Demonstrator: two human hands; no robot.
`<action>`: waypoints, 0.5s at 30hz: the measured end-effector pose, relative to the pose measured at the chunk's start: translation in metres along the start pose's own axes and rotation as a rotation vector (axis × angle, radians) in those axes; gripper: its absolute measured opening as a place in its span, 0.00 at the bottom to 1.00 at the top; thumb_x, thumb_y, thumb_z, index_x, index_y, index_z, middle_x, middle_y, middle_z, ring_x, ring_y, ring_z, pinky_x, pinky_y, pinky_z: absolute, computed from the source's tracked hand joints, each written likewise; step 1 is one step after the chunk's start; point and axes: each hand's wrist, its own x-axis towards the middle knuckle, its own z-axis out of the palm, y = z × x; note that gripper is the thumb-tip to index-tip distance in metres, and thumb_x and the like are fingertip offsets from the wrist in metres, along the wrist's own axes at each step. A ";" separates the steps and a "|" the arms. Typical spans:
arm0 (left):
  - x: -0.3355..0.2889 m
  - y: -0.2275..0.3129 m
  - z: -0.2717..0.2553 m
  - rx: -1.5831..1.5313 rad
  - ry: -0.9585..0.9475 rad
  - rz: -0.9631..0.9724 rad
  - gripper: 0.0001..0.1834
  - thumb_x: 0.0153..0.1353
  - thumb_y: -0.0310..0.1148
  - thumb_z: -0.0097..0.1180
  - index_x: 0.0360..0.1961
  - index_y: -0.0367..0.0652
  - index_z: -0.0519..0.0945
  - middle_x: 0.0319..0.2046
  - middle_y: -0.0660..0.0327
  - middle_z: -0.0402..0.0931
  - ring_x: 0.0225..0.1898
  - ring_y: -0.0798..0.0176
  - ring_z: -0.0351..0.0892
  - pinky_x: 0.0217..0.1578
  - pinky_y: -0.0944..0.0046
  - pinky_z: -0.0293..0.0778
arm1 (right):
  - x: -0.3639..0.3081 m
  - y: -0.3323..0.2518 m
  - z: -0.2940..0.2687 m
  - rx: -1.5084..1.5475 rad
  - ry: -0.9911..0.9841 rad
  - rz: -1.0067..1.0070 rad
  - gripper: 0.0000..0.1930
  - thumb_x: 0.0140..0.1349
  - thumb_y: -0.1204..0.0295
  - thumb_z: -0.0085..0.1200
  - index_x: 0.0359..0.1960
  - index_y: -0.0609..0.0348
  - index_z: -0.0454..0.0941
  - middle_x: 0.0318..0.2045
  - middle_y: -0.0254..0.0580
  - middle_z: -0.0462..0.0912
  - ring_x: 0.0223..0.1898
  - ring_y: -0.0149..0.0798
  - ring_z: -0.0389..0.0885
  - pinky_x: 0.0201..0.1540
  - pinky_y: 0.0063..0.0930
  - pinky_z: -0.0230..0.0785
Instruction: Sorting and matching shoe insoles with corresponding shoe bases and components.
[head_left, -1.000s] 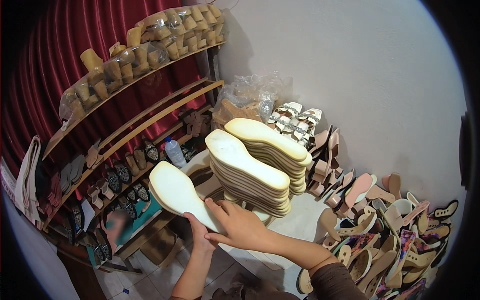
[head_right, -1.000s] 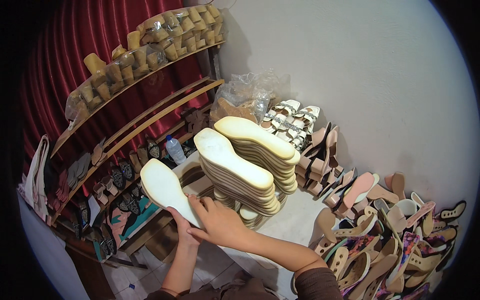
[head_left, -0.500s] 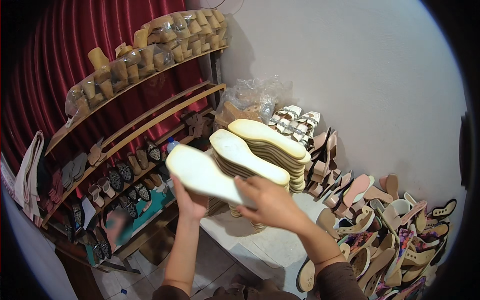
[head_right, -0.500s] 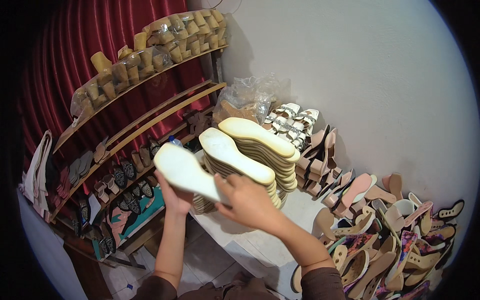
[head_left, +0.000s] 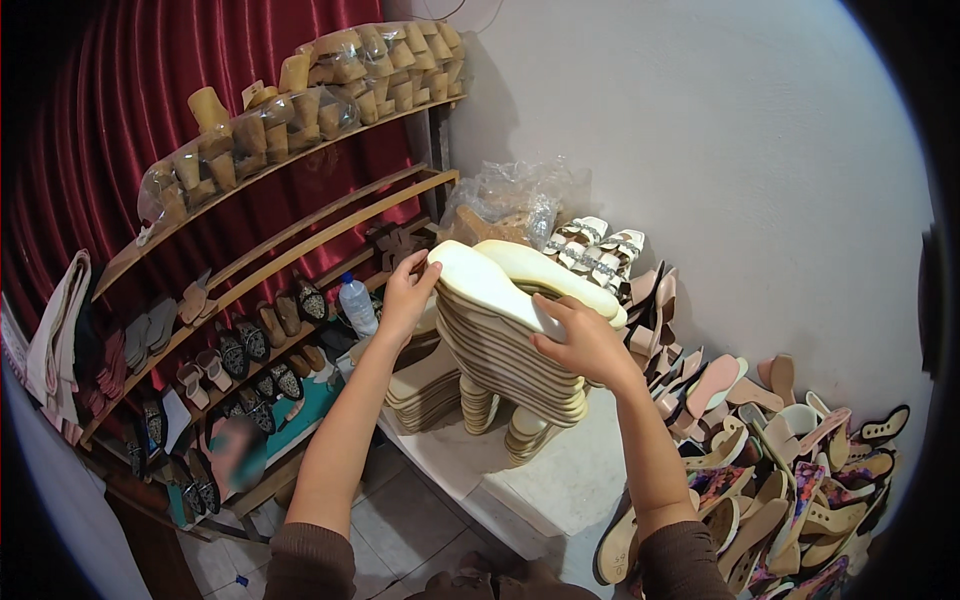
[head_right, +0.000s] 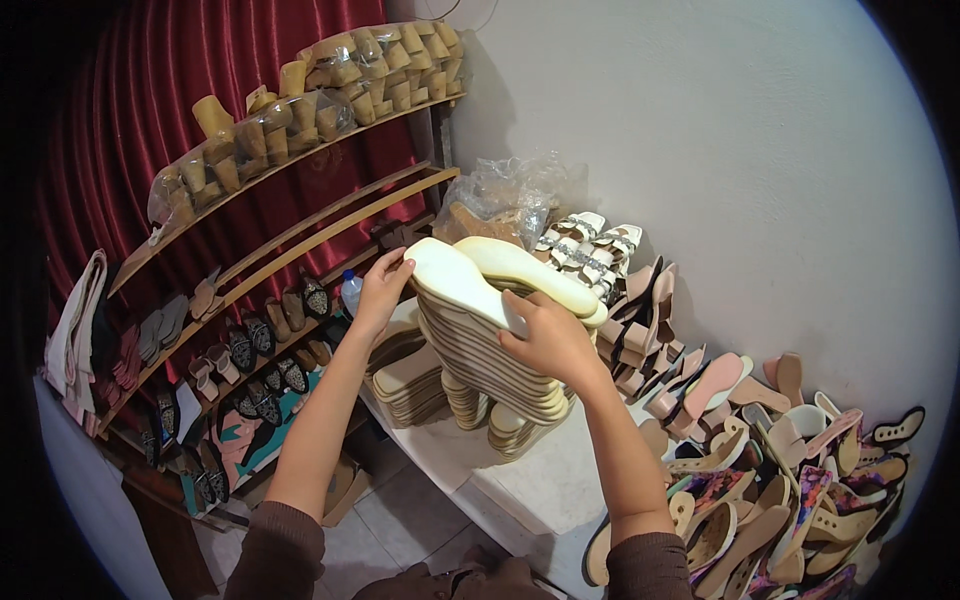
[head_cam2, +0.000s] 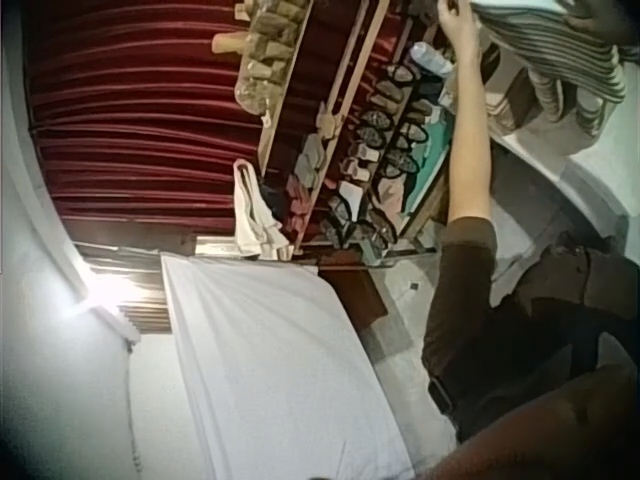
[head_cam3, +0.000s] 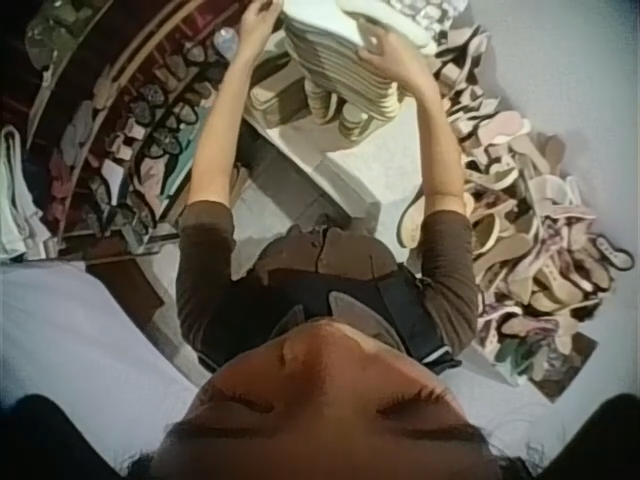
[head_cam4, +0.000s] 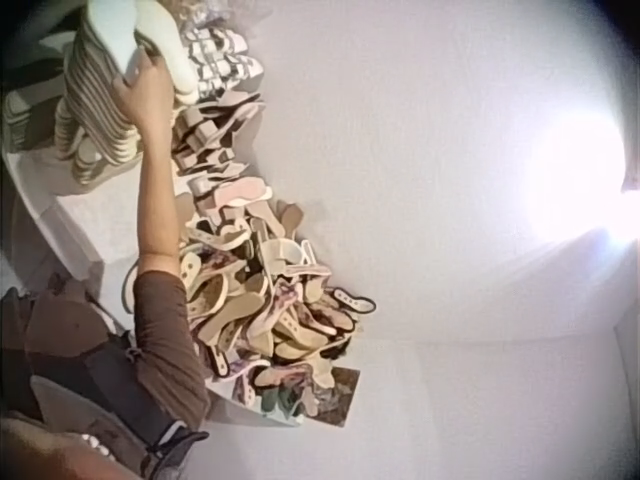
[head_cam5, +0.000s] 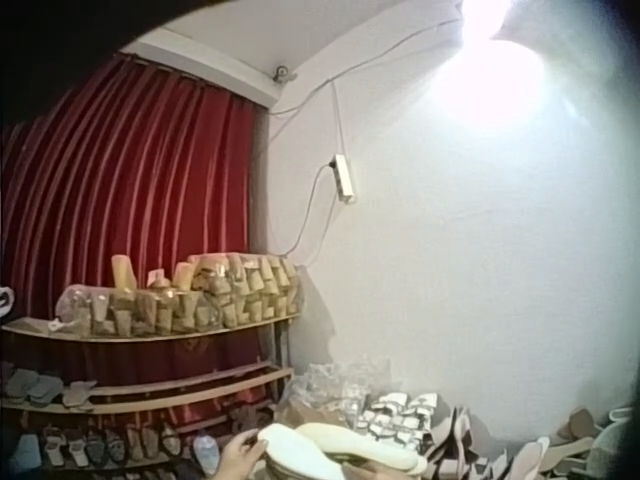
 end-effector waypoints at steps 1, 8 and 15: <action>0.001 -0.003 0.000 0.000 -0.002 0.000 0.29 0.59 0.37 0.54 0.56 0.29 0.63 0.48 0.51 0.69 0.47 0.65 0.70 0.46 0.70 0.67 | 0.000 0.000 0.001 0.003 0.005 -0.002 0.26 0.49 0.63 0.54 0.50 0.62 0.71 0.34 0.55 0.75 0.36 0.51 0.75 0.41 0.37 0.68; 0.008 -0.022 -0.004 0.151 0.011 0.088 0.25 0.59 0.38 0.52 0.54 0.35 0.67 0.47 0.55 0.70 0.46 0.64 0.69 0.47 0.67 0.65 | 0.001 0.001 0.001 -0.015 0.004 0.015 0.27 0.48 0.63 0.55 0.51 0.60 0.71 0.36 0.53 0.75 0.37 0.50 0.76 0.42 0.36 0.68; 0.004 -0.023 -0.008 0.116 -0.005 0.082 0.24 0.60 0.37 0.51 0.54 0.36 0.67 0.50 0.54 0.68 0.50 0.62 0.67 0.51 0.65 0.63 | -0.002 -0.005 -0.004 -0.031 -0.037 0.054 0.28 0.50 0.59 0.55 0.52 0.59 0.70 0.41 0.52 0.75 0.41 0.48 0.75 0.44 0.33 0.67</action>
